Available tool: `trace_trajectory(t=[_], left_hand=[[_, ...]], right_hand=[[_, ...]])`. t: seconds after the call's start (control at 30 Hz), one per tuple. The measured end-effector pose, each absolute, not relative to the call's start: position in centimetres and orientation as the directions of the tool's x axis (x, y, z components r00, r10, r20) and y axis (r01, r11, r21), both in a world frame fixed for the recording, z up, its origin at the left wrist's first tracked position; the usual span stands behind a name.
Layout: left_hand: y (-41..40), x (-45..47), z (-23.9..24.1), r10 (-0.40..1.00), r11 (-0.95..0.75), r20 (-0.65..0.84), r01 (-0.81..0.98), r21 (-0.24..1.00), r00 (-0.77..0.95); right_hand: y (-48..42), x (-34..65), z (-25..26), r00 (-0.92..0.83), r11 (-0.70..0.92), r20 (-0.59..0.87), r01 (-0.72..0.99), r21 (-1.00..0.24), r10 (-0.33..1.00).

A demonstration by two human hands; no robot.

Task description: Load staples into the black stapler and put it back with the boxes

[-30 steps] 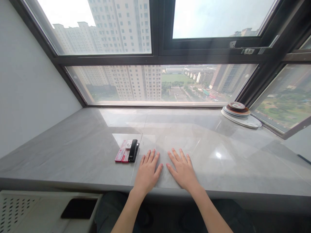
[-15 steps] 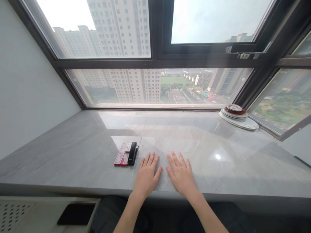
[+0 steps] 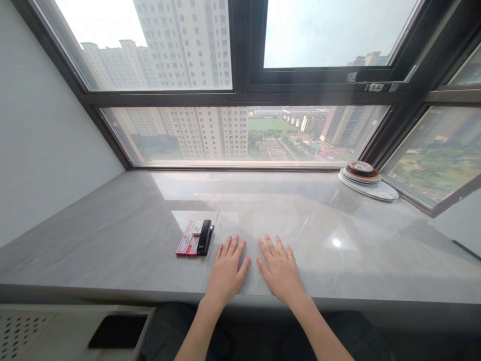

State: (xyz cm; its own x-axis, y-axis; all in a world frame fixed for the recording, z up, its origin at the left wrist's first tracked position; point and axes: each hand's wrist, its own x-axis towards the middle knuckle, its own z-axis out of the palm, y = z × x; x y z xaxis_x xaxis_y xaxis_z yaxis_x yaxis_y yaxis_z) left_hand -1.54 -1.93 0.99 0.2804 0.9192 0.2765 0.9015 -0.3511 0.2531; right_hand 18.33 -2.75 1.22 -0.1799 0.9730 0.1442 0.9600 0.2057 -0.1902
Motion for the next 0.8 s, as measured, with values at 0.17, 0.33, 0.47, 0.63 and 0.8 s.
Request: trace_trajectory(t=[0.17,0.33,0.47,0.63,0.8], left_hand=[[-2.03,-1.44,1.21,0.923,-0.343,0.263,0.912,0.227,0.282],[-1.98,-1.37,1.20,0.922,-0.340,0.269,0.914,0.222,0.278],[-2.01,-1.34,1.25,0.921,-0.341,0.270,0.916,0.212,0.281],[-2.04,-1.36,1.26,0.919,-0.343,0.274,0.917,0.202,0.284],[-2.01,-1.40,1.21,0.917,-0.347,0.275,0.917,0.197,0.288]], right_hand=[[-2.74,18.32,1.39,-0.175,0.198,0.135,0.963,-0.181,0.975],[-2.73,18.34,1.40,-0.176,0.198,0.133,0.964,-0.175,0.975],[-2.81,18.37,1.39,-0.180,0.204,0.144,0.964,-0.171,0.973],[-2.82,18.44,1.36,-0.183,0.208,0.149,0.963,-0.171,0.972],[-2.66,18.44,1.21,-0.179,0.203,0.146,0.964,-0.170,0.973]])
